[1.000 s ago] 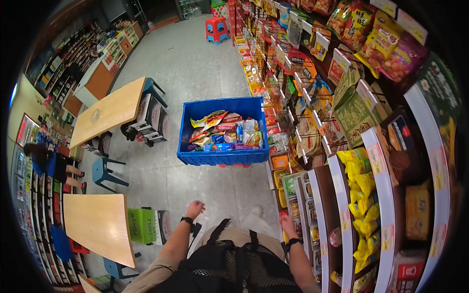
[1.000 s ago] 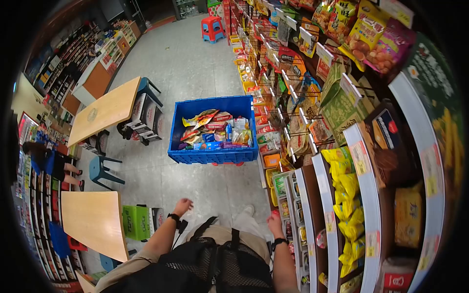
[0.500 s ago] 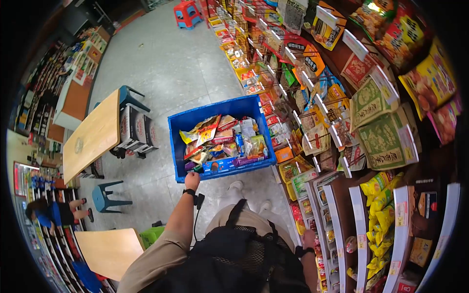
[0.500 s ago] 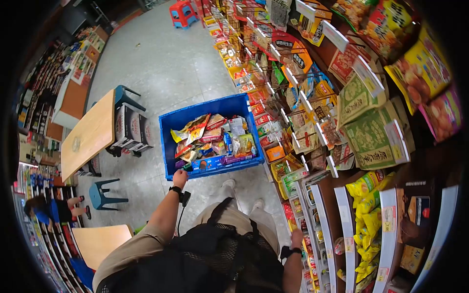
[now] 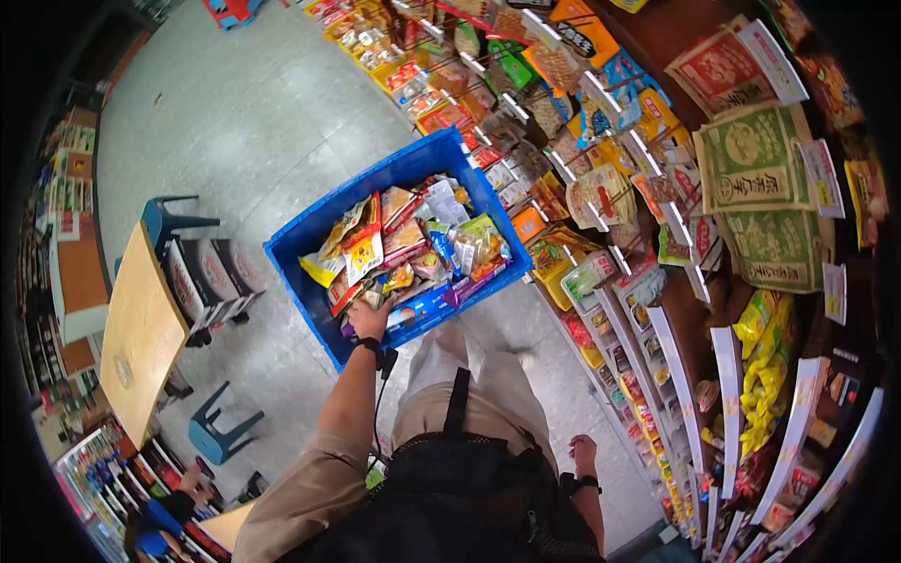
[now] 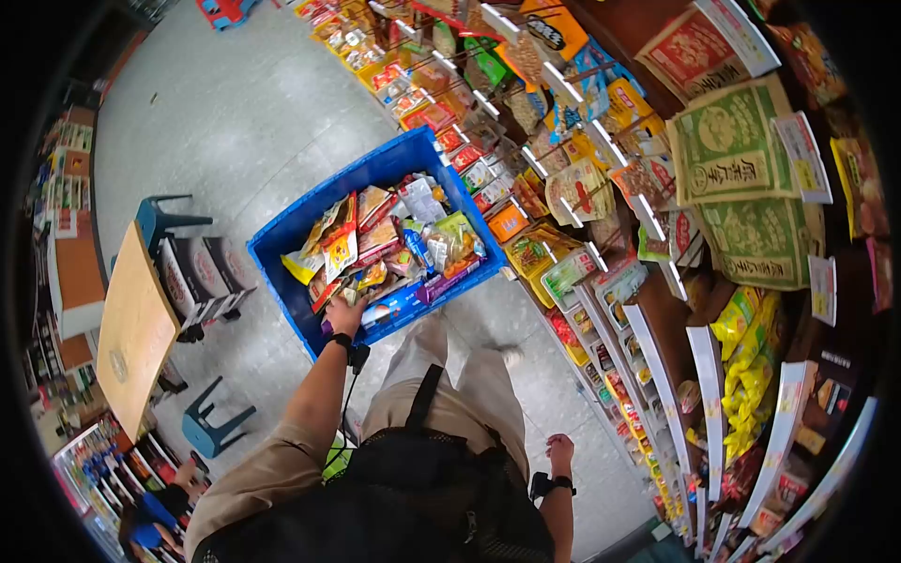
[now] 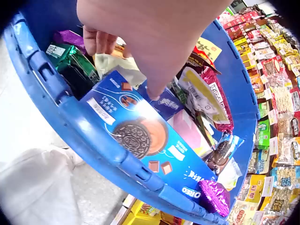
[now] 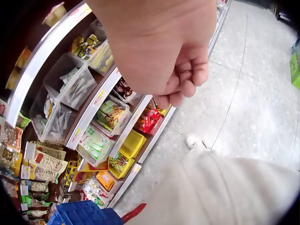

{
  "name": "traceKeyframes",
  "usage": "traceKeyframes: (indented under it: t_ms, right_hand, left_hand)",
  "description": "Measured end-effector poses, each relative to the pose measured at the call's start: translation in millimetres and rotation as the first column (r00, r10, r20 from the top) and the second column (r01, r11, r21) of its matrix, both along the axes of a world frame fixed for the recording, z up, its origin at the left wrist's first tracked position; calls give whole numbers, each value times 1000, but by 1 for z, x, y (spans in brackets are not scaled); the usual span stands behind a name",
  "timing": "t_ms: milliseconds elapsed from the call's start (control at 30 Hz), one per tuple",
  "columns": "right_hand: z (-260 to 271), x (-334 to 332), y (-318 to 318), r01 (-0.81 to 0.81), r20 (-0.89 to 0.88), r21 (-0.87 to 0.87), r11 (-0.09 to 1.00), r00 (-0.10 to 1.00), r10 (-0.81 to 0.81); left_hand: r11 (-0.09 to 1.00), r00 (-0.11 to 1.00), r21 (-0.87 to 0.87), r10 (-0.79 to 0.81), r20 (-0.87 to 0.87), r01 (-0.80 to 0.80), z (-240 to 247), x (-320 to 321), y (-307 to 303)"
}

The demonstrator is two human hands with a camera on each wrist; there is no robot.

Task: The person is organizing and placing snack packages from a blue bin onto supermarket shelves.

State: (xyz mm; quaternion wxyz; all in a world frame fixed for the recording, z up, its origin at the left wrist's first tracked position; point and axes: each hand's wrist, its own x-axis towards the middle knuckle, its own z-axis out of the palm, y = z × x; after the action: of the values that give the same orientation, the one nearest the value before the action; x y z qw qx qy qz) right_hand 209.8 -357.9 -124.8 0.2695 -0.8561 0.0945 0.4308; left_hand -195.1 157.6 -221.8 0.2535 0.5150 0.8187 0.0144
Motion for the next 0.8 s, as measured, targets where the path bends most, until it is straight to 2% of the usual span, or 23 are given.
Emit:
traceKeyframes:
  t_ms: [33, 100, 133, 167, 233, 300, 333, 400, 467, 500, 533, 567, 600, 633, 667, 700, 733, 767, 800]
  right_hand:
    - [4, -10, 5, 23, 3, -4, 1000, 1000, -23]
    - [4, -12, 25, -31, 8, 58, 998, 999, 30]
    - [8, -17, 29, -21, 15, 55, 998, 1000, 20]
    - [8, -16, 33, -21, 18, 69, 997, 1000, 20]
    - [7, -19, 41, 5, 66, 123, 992, 998, -13]
    - [11, -15, 42, 48, 68, 188, 981, 996, -62]
    - [11, -15, 42, 88, 69, 235, 968, 992, -107]
    - [7, -14, 37, 67, 89, 308, 949, 991, -98]
    - [9, -20, 22, 31, 111, 360, 933, 991, -76]
    - [10, -21, 17, 39, 109, 382, 923, 990, -87]
    - [10, -23, 7, -15, 139, 365, 931, 990, -39]
    - [9, -22, 4, -68, 169, 347, 935, 986, 9]
    - [-3, -22, -6, -53, 194, 412, 910, 981, -30]
    - [16, -19, 3, 8, 169, 475, 880, 980, -100]
    - [35, -17, 12, 36, 129, 536, 843, 984, -125]
    - [59, -10, 27, 66, 101, 597, 799, 982, -157]
    - [88, -3, 42, 64, 85, 653, 754, 984, -157]
    - [125, 0, 63, 61, 70, 706, 705, 985, -155]
    - [158, 4, 83, 55, 33, 745, 665, 992, -119]
  left_hand:
    - [999, 999, -37, 37, -35, -38, 3, 0, -2]
    - [991, 999, -126, 33, -13, -34, 6, -9, 6]
    - [989, 999, -140, -43, -28, 39, 11, -17, 9]
    - [993, 995, -85, -86, -55, 81, 35, -14, 11]
    - [973, 969, -26, -232, -88, 230, 48, -21, 20]
    - [889, 919, 237, -374, -123, 393, 55, -33, 16]
    - [902, 950, 298, -287, -123, 311, 67, -30, 16]
    - [904, 948, 285, -311, -70, 318, 67, -51, 25]
    - [925, 961, 277, -276, 18, 261, 101, -54, 27]
    - [909, 949, 286, -314, -4, 302, 137, -47, 27]
    - [895, 924, 269, -380, 46, 355, 163, -43, 33]
    - [877, 892, 254, -443, 95, 408, 185, -40, 42]
    - [903, 820, 244, -424, 385, 352, 208, -34, 51]
    - [928, 675, 211, -368, 640, 306, 236, -23, 62]
    - [920, 655, 180, -375, 656, 347, 293, -2, 59]
    - [891, 572, 221, -428, 699, 397, 330, 15, 61]
    - [865, 508, 274, -474, 719, 420, 368, 35, 58]
    - [804, 382, 371, -560, 735, 465, 402, 50, 54]
    - [752, 307, 465, -631, 713, 467, 437, 74, 41]
